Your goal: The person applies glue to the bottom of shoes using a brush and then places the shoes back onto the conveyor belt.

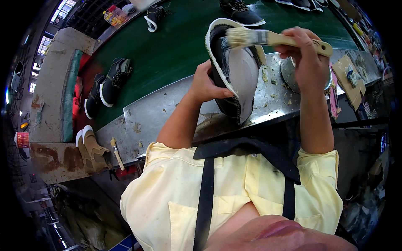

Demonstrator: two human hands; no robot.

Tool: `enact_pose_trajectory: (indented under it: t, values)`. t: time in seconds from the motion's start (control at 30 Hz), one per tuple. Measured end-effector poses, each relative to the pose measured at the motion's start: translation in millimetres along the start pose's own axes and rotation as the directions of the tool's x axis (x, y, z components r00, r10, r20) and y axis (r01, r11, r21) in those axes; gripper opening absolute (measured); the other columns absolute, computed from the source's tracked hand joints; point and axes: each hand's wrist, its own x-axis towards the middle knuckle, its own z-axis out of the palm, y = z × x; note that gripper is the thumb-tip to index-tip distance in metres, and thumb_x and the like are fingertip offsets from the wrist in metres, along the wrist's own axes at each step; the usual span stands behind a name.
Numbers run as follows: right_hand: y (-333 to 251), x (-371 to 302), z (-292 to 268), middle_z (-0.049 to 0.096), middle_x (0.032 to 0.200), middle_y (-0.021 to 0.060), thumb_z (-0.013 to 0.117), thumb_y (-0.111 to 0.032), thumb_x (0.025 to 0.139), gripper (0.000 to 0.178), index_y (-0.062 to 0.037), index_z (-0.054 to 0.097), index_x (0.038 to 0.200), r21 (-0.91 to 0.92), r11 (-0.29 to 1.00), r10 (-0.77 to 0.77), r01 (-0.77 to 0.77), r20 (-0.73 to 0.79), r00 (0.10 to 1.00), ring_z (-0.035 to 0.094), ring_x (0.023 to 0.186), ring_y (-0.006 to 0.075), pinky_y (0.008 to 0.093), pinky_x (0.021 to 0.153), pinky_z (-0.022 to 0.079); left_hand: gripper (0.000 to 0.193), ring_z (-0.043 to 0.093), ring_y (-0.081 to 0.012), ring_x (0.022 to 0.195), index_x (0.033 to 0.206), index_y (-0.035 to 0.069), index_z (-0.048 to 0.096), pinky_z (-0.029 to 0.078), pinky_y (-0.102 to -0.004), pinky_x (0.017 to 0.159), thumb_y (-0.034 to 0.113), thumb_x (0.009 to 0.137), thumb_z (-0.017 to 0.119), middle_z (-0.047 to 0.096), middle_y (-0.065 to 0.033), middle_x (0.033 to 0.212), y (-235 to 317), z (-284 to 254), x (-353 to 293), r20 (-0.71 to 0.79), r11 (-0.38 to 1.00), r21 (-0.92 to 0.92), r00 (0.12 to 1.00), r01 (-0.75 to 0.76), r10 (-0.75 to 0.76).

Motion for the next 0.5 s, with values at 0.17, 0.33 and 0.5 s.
enact_pose_trajectory:
  t: [0.17,0.33,0.5]
  values:
    - [26,-41,-32,0.065,0.081,0.0115,0.053,-0.018,0.092,0.023,0.0011,0.066,0.088,0.009,0.990,0.138,-0.139,-0.176,0.975,0.063,0.064,0.0154,0.0244,0.058,0.052,0.084,0.058,-0.0178,0.100,0.121,-0.007,0.051,0.044,-0.0317,0.092,0.031,0.055,0.087,0.061,-0.0097,0.109,7,-8,-6,-0.158,0.999,0.009,0.986,-0.050,0.051]
    - [66,-98,-49,0.061,0.105,0.0151,0.052,-0.014,0.095,0.021,0.0023,0.061,0.105,-0.249,0.966,-0.097,0.067,-0.109,0.989,0.061,0.089,0.0192,0.0301,0.077,0.052,0.070,0.056,-0.0199,0.103,0.124,-0.001,0.049,0.045,-0.0347,0.092,0.047,0.077,0.069,0.056,-0.0114,0.115,-23,-71,-1,-0.626,0.971,-0.214,0.778,-0.111,-0.049]
    - [104,-119,-49,0.058,0.109,0.0171,0.060,-0.004,0.087,0.018,-0.0011,0.062,0.105,-0.613,0.742,-0.253,0.271,0.118,0.960,0.058,0.098,0.0289,0.0349,0.085,0.048,0.069,0.053,-0.0306,0.113,0.124,0.014,0.052,0.040,-0.0482,0.099,0.065,0.078,0.054,0.054,-0.0095,0.126,-5,-120,43,-0.876,0.863,-0.379,0.431,-0.335,-0.218]
